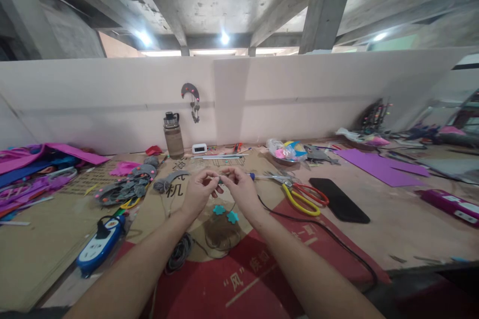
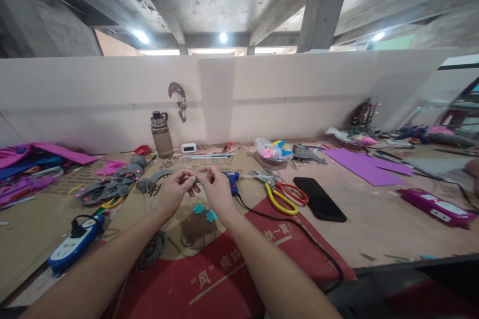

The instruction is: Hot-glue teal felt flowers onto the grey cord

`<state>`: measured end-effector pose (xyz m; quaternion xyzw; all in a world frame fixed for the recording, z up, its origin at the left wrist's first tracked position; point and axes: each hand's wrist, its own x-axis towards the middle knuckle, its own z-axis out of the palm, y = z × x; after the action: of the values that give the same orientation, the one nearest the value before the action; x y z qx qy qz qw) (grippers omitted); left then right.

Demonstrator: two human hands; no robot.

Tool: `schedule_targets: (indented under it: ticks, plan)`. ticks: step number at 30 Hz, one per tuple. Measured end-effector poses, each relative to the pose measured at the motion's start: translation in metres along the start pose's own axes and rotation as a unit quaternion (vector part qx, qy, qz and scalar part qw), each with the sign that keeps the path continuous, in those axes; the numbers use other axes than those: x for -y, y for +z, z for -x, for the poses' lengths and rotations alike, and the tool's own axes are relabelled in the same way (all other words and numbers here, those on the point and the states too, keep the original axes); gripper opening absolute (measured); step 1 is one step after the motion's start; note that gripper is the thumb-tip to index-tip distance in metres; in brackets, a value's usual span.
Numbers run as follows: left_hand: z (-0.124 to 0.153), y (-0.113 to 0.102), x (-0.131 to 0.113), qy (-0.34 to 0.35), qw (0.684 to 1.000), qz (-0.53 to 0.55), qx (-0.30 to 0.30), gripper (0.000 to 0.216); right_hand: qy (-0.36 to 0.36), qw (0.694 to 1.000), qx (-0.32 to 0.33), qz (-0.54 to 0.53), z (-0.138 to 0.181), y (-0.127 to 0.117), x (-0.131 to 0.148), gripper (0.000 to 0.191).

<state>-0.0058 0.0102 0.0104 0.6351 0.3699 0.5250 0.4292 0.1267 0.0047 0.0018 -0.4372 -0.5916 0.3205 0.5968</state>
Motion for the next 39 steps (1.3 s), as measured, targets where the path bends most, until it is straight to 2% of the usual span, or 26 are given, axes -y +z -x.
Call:
schedule_targets:
  ticks: [8, 15, 21, 27, 31, 39]
  plan:
    - [-0.003, 0.000, -0.008, -0.048, 0.998, -0.037, 0.031, 0.026, 0.011, 1.000, -0.011, 0.022, -0.002, -0.003, -0.002, 0.015]
    - [-0.008, -0.007, -0.006, -0.069, 0.994, 0.022, 0.082, 0.029, 0.004, 0.999, -0.004, 0.049, 0.000, -0.004, -0.002, 0.015]
    - [-0.012, -0.012, -0.006, -0.066, 0.993, 0.005, 0.100, 0.027, -0.037, 0.991, 0.002, 0.129, 0.002, -0.006, 0.001, 0.014]
    - [-0.011, -0.011, -0.013, -0.060, 0.989, -0.071, 0.113, 0.026, -0.094, 0.974, 0.001, 0.207, 0.005, -0.008, 0.004, 0.011]
    - [-0.011, -0.013, -0.012, -0.050, 0.989, -0.100, 0.101, 0.027, -0.110, 0.974, 0.008, 0.199, 0.006, -0.008, 0.005, 0.010]
    - [-0.013, -0.017, -0.009, -0.033, 0.985, -0.170, 0.027, 0.024, -0.050, 0.992, 0.018, 0.111, 0.005, -0.005, -0.002, 0.017]
